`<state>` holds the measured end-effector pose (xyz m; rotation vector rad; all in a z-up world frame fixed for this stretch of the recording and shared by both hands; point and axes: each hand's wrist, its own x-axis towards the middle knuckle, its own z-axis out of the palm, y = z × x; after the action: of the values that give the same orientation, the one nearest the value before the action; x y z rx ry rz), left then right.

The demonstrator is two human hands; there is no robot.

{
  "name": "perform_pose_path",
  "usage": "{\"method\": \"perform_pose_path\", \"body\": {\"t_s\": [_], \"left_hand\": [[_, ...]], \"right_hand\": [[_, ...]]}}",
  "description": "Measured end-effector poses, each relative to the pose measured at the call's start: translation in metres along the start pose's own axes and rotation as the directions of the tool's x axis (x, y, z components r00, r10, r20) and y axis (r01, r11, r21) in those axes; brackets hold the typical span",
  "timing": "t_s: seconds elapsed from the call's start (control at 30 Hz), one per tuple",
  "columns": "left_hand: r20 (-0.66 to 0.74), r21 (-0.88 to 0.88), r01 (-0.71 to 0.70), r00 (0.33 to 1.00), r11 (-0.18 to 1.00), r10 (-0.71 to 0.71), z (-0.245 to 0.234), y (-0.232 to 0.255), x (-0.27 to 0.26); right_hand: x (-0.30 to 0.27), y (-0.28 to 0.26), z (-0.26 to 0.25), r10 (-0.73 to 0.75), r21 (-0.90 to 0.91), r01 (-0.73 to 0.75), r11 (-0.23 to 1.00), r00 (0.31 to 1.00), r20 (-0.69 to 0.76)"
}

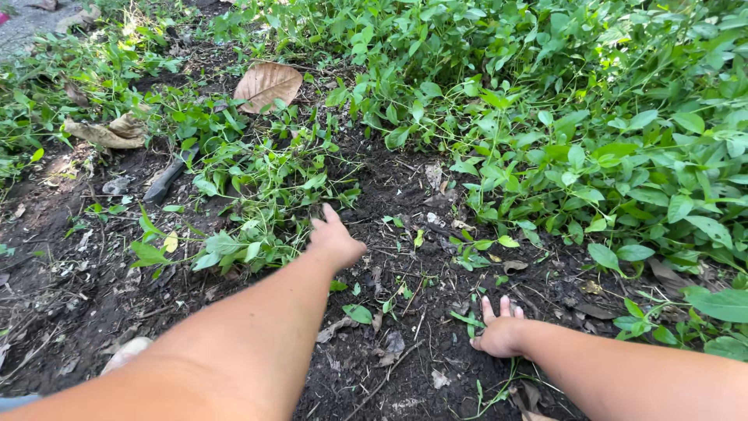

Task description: The person removes weeds by hand from a garden bed, gathering them into a pile. They then use a machete to chop and clear remaining vegetation and debris from the soil.

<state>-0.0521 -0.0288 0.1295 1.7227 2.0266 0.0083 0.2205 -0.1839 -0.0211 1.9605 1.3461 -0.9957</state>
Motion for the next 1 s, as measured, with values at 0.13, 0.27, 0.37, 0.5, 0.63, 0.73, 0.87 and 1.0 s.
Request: {"method": "perform_pose_path", "body": {"t_s": [0.13, 0.27, 0.37, 0.5, 0.63, 0.73, 0.87, 1.0], "left_hand": [[0.12, 0.109, -0.06, 0.992, 0.992, 0.046, 0.032, 0.012, -0.036], [0.176, 0.153, -0.153, 0.976, 0.976, 0.125, 0.053, 0.016, -0.038], [0.183, 0.144, -0.228, 0.962, 0.963, 0.201, 0.067, 0.02, -0.026], [0.219, 0.187, -0.299, 0.941, 0.936, 0.257, 0.072, 0.022, -0.011], [0.355, 0.336, -0.345, 0.908, 0.876, 0.222, 0.066, 0.02, -0.004], [0.455, 0.424, -0.356, 0.879, 0.833, 0.144, 0.058, 0.016, 0.005], [0.533, 0.448, -0.346, 0.844, 0.824, 0.064, 0.073, 0.011, 0.02], [0.532, 0.478, -0.369, 0.844, 0.797, 0.072, 0.093, 0.009, 0.038]], "right_hand": [[-0.006, 0.0, -0.004, -0.029, 0.034, 0.028, 0.999, 0.999, 0.013], [-0.009, 0.004, -0.005, -0.021, 0.054, 0.019, 0.998, 0.999, 0.031], [-0.005, 0.001, -0.004, -0.031, -0.066, 0.028, 0.997, 0.999, -0.031], [-0.002, -0.004, -0.003, 0.013, -0.056, -0.013, 0.998, 1.0, -0.014], [-0.005, 0.007, -0.002, -0.023, -0.021, 0.023, 1.0, 0.999, -0.03], [0.0, 0.004, 0.003, -0.007, -0.018, 0.006, 1.0, 0.999, -0.053], [0.013, 0.018, 0.017, -0.038, -0.025, 0.035, 0.999, 0.991, -0.125], [0.017, 0.016, 0.036, -0.077, -0.086, 0.056, 0.995, 0.961, -0.266]]}}
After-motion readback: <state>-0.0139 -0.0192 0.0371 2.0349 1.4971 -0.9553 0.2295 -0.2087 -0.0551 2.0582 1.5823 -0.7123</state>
